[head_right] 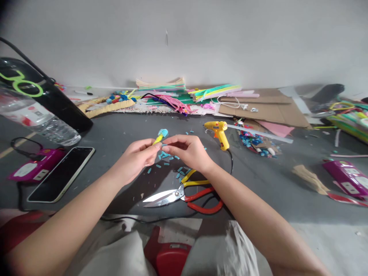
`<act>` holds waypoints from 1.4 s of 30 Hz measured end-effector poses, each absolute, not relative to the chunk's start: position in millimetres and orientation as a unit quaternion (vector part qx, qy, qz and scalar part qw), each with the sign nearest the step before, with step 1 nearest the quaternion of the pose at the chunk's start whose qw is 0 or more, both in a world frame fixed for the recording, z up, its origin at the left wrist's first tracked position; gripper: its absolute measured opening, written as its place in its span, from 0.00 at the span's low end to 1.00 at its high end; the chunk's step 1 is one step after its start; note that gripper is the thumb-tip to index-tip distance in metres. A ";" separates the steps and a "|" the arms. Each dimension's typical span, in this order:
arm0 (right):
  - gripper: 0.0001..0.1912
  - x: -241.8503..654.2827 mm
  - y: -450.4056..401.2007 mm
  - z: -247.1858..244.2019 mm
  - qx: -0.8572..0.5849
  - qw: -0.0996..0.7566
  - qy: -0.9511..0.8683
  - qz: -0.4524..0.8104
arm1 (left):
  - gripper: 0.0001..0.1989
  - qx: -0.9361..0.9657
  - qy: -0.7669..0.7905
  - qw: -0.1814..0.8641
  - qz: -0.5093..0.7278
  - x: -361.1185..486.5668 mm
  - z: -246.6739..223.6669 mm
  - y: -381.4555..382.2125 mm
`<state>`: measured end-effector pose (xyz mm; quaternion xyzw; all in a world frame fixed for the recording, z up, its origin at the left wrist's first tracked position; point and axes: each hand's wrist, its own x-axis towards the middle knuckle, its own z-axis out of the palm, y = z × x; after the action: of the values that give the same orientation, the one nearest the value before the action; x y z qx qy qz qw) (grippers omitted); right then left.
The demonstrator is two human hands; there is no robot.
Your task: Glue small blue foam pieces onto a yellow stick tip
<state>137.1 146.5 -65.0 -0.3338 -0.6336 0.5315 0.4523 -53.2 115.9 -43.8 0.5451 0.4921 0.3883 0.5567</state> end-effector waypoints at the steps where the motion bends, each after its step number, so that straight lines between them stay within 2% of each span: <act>1: 0.16 137.1 146.7 -65.0 -0.331 0.450 -0.637 0.532 | 0.16 0.543 0.491 0.558 0.391 -52.9 -43.5 116.0; 8: 0.15 136.2 147.7 -64.5 -0.339 0.466 -0.647 0.499 | 0.17 0.569 0.504 0.518 0.393 -52.9 -40.9 114.0; 21: 0.15 142.2 150.6 -63.6 -0.324 0.423 -0.608 0.588 | 0.17 0.596 0.507 0.487 0.389 -52.1 -40.4 112.6; 34: 0.11 143.9 148.4 -62.2 -0.227 0.398 -0.602 0.654 | 0.15 0.630 0.462 0.494 0.382 -50.6 -34.2 109.2; 42: 0.15 152.9 152.7 -51.4 -0.324 0.425 -0.631 0.562 | 0.19 0.636 0.519 0.434 0.372 -49.3 -30.7 108.5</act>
<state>152.9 152.7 -51.4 -0.3239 -0.6311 0.5624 0.4248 -49.3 108.5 -30.7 0.6356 0.5188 0.3716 0.4343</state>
